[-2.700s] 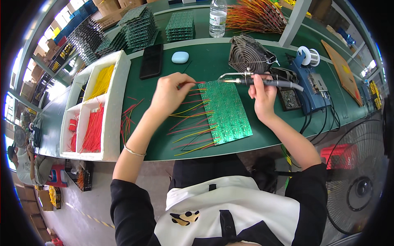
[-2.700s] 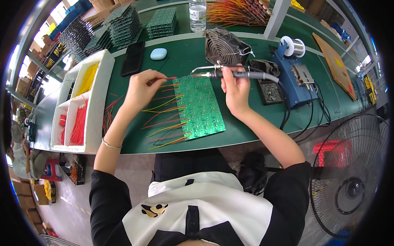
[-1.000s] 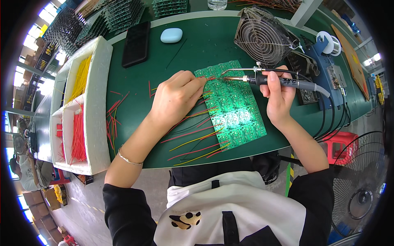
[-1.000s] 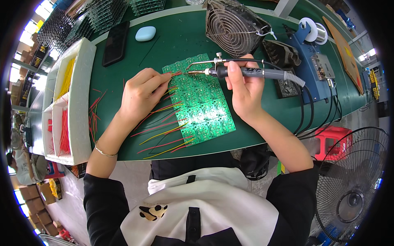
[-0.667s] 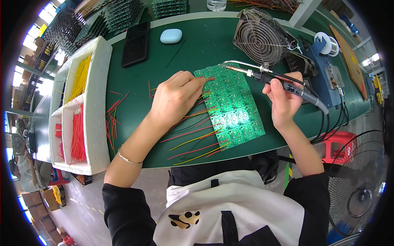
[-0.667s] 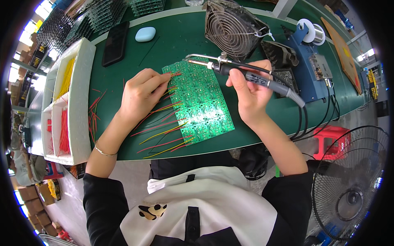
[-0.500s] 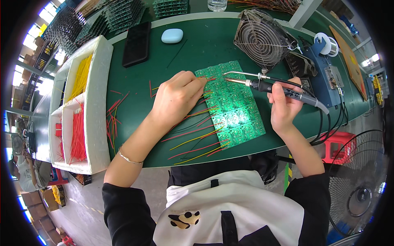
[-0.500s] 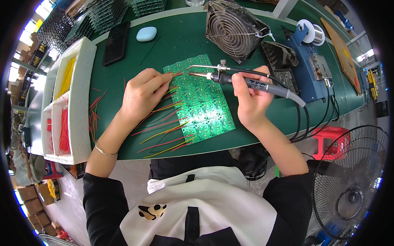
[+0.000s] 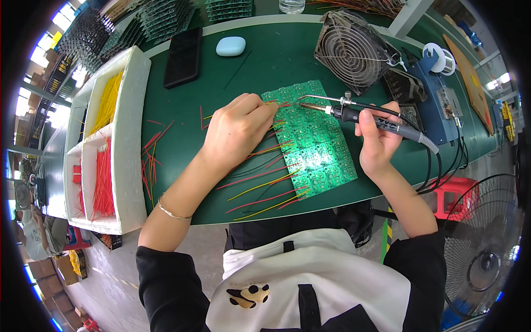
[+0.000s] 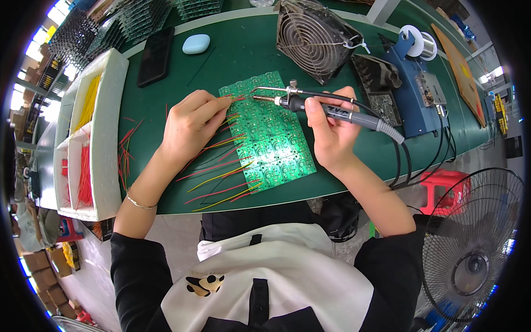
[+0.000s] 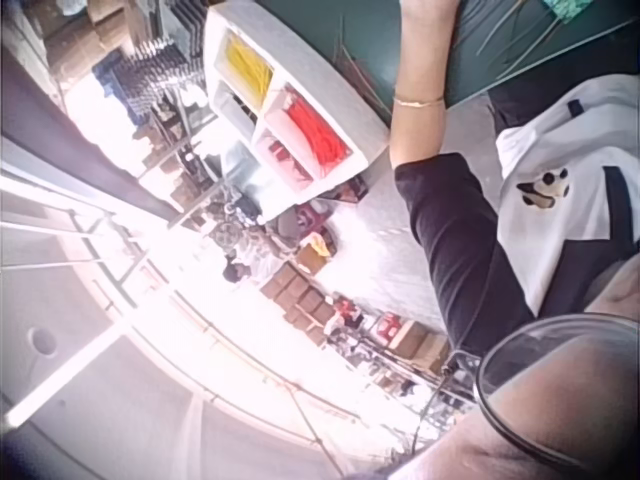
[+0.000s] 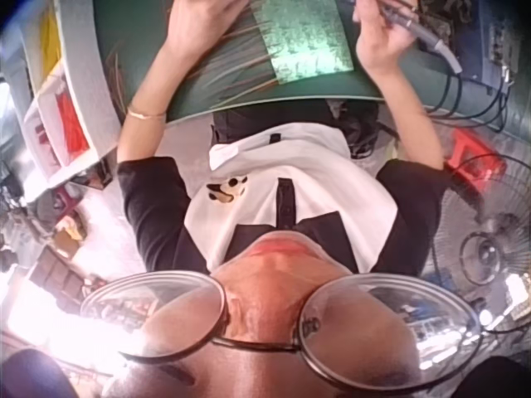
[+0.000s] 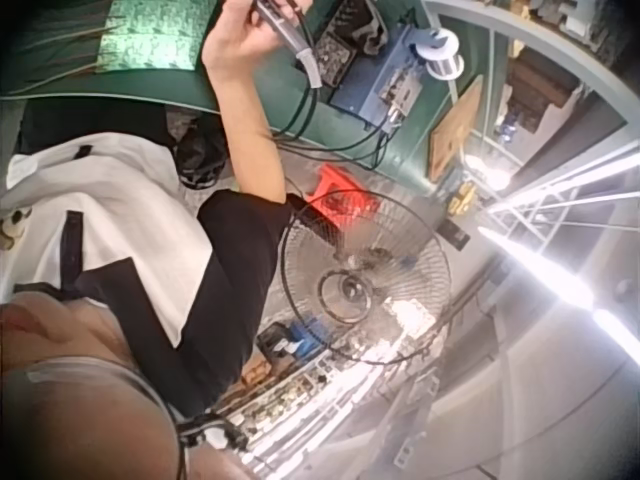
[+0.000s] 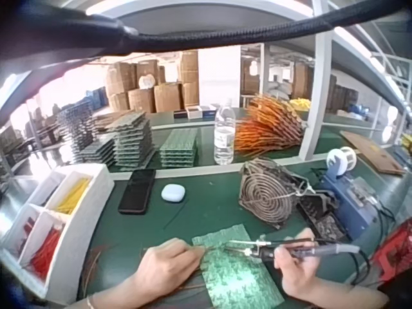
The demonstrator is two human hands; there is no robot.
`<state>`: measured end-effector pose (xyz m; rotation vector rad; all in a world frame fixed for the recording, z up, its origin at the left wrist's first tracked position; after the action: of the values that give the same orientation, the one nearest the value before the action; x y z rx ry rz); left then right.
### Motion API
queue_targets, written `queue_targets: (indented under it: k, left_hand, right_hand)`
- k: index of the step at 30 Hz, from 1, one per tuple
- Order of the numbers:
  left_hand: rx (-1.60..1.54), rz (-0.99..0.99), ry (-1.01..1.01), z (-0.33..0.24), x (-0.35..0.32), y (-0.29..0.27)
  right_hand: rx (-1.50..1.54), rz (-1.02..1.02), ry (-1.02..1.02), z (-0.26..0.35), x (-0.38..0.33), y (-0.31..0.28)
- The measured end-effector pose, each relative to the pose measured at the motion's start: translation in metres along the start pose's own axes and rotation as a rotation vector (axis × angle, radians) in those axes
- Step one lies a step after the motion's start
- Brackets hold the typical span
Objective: The person solders wires to a circuit board with a soldering iron, first attaching black and red wires, and then retrieving yellow and red wires from a storage container and soldering them to the board.
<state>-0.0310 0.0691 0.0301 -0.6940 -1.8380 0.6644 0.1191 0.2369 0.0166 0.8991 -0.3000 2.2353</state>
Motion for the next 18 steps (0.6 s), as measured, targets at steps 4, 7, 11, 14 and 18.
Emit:
queue_targets:
  k: [4,7,11,14,18]
  left_hand:
    - [0.001,0.003,-0.005,-0.0001,0.0,0.0006]
    - [-0.002,-0.002,0.001,0.0006,0.0005,0.0015]
    - [0.004,0.001,0.002,0.0004,0.0006,0.0013]
    - [0.004,-0.004,0.001,0.001,0.0005,0.0017]
    - [0.003,-0.011,-0.002,0.0008,0.0008,0.0015]
  right_hand:
    - [-0.149,0.087,-0.025,-0.0003,-0.0005,-0.003]
    - [-0.189,0.097,-0.054,0.0005,0.0001,-0.0027]
    - [-0.167,0.098,-0.059,-0.001,-0.0006,-0.0029]
    - [-0.206,0.1,-0.085,-0.0002,-0.0007,-0.0033]
    - [-0.181,0.099,-0.077,0.0011,-0.0008,-0.0015]
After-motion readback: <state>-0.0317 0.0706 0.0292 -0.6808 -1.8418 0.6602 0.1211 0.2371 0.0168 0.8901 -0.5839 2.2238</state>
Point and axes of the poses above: each hand's wrist, its own x-axis towards the middle knuckle, its own y-axis out of the palm, z = x × y, the point moved 4 cm from there along x, towards the middle knuckle, and after that the axes turned 7 degrees about -y, right-handed, at the moved point
